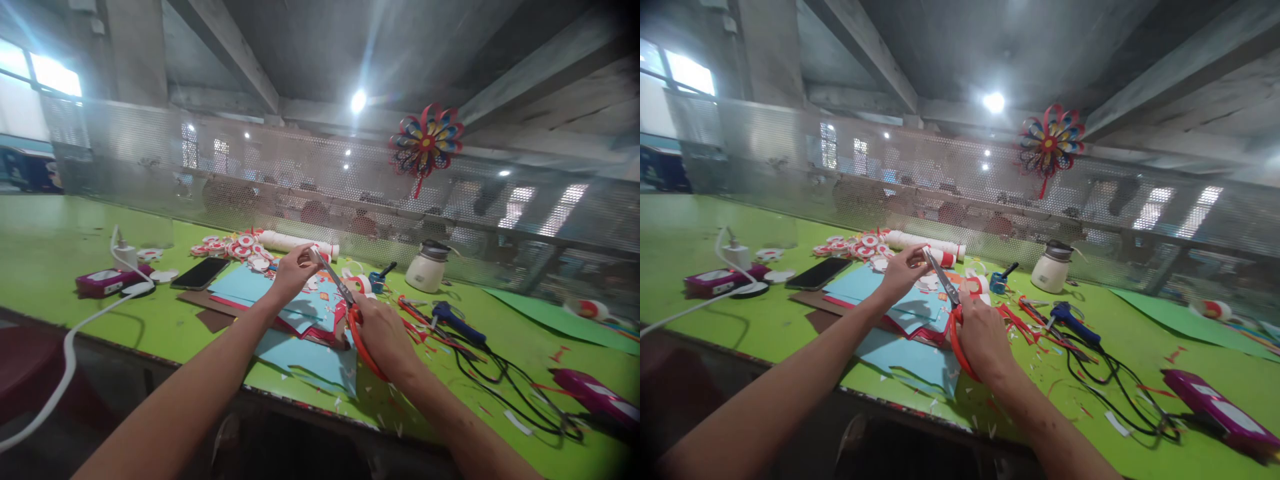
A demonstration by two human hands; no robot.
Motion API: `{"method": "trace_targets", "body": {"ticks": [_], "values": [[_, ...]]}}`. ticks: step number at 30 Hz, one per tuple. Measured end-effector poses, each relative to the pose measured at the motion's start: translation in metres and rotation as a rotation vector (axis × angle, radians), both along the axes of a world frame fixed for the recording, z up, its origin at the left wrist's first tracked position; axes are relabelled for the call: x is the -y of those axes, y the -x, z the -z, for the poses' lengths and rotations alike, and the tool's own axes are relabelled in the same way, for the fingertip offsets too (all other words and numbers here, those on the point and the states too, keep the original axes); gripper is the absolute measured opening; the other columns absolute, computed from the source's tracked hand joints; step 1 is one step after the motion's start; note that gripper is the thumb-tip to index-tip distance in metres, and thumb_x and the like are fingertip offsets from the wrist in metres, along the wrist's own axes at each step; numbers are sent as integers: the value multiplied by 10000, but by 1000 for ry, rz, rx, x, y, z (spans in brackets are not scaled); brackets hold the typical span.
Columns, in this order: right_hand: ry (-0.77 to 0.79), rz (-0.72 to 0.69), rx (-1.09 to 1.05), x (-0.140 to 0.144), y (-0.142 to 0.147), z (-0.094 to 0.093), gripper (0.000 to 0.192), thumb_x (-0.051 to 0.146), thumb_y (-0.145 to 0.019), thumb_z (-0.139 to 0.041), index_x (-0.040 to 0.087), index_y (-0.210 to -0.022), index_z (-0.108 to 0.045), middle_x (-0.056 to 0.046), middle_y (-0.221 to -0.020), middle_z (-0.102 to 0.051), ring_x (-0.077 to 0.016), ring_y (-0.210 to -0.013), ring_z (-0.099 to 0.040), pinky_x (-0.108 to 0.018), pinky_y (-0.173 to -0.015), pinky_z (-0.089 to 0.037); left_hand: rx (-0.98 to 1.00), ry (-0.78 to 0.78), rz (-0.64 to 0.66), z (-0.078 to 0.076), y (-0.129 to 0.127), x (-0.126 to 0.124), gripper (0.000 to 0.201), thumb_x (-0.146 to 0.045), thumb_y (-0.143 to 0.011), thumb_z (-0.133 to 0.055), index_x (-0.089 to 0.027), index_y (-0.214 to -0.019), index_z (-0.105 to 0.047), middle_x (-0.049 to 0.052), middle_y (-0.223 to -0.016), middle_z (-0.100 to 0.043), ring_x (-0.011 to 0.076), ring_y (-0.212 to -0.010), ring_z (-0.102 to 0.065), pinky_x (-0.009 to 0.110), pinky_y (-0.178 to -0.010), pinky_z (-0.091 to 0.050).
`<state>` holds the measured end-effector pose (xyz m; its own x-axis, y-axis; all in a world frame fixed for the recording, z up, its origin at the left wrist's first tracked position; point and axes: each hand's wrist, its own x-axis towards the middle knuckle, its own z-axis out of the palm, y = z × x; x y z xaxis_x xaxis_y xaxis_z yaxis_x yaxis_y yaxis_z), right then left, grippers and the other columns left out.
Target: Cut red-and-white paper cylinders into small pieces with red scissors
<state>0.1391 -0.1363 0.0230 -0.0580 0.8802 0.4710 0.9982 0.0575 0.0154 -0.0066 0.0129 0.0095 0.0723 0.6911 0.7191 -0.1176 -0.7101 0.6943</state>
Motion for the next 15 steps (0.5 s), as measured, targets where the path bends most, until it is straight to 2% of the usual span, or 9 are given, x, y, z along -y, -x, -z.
{"method": "trace_targets", "body": {"ticks": [11, 15], "values": [[7, 17, 27, 0, 0, -1, 337, 136, -809, -429, 181, -1115, -564, -97, -911, -684, -225, -790, -614, -279, -615, -319, -20, -23, -22, 1, 1, -3, 524, -264, -635, -704, -123, -1110, -533, 99, -963, -657, 189, -887, -633, 332, -777, -524], [-7, 30, 21, -1, -2, 1, 380, 148, -791, -458, 189, -1160, -540, -96, -933, -676, -223, -819, -608, -273, -648, -334, -25, -3, -23, -2, 2, -2, 514, -243, -625, -708, -128, -1099, -545, 98, -965, -662, 197, -914, -626, 343, -806, -516]]}}
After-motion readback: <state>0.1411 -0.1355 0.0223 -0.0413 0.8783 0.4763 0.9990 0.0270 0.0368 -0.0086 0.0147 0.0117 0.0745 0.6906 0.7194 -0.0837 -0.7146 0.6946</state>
